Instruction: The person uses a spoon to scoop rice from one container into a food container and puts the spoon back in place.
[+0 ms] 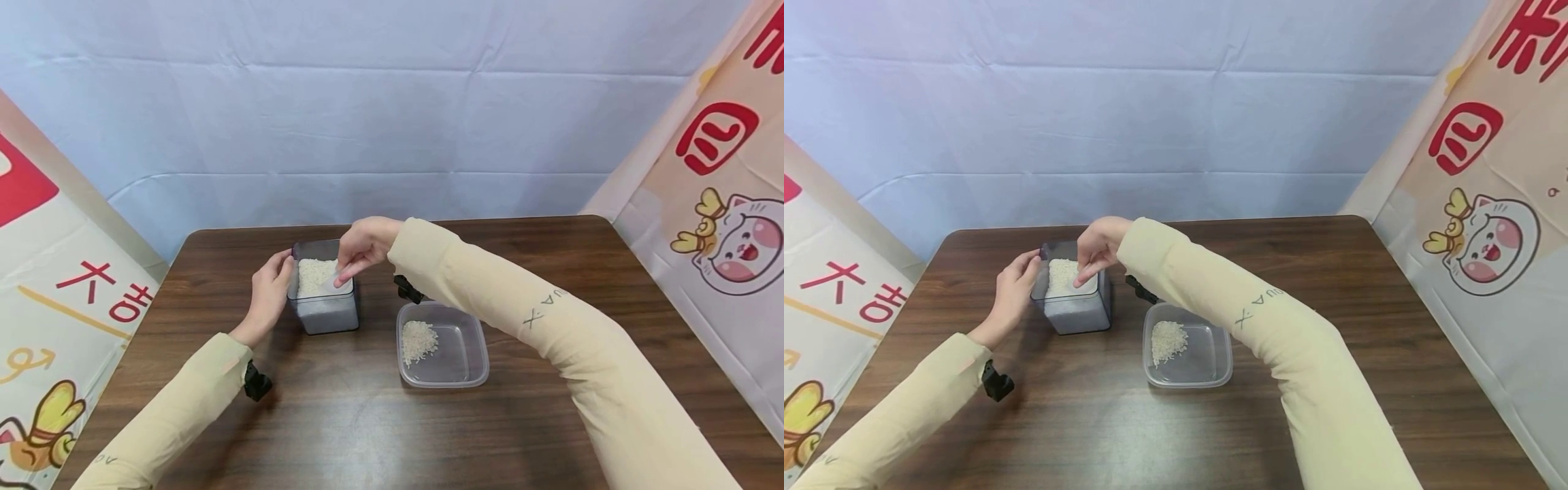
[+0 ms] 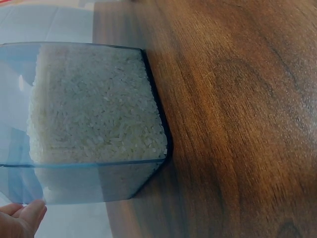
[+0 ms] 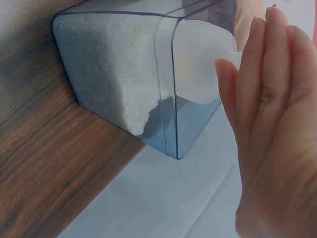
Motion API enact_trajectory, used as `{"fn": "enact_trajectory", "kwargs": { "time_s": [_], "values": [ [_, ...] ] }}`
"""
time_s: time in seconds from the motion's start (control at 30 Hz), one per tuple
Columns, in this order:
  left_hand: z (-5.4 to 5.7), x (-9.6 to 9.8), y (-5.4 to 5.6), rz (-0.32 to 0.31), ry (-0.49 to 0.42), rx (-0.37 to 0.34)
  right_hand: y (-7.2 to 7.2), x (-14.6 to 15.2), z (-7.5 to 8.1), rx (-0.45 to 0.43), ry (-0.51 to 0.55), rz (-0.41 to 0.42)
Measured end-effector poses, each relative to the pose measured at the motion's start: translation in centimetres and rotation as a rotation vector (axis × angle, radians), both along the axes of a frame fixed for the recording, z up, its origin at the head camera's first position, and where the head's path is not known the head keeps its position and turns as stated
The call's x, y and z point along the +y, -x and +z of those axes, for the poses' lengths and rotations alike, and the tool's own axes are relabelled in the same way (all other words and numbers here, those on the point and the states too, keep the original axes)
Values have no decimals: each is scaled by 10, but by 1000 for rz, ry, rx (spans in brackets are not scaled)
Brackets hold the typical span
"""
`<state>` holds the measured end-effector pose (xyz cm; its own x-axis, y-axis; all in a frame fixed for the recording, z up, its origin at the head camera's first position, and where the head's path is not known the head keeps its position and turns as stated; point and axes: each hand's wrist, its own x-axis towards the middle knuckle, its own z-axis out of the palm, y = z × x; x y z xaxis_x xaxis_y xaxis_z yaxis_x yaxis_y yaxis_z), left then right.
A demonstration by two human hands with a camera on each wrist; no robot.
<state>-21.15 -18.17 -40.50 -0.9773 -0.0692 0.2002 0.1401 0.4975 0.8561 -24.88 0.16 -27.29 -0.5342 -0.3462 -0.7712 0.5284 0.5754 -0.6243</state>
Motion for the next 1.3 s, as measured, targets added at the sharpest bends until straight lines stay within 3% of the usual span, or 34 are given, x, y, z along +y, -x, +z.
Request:
{"fn": "enact_trajectory", "kwargs": {
  "time_s": [0.77, 1.3],
  "values": [
    [-2, 0, -3, -2, -11, 3, -3, -7, -19, 16, -36, -60],
    [-4, 2, -2, 7, -7, 13, -4, -7, -20, 26, -32, -81]
  ]
}}
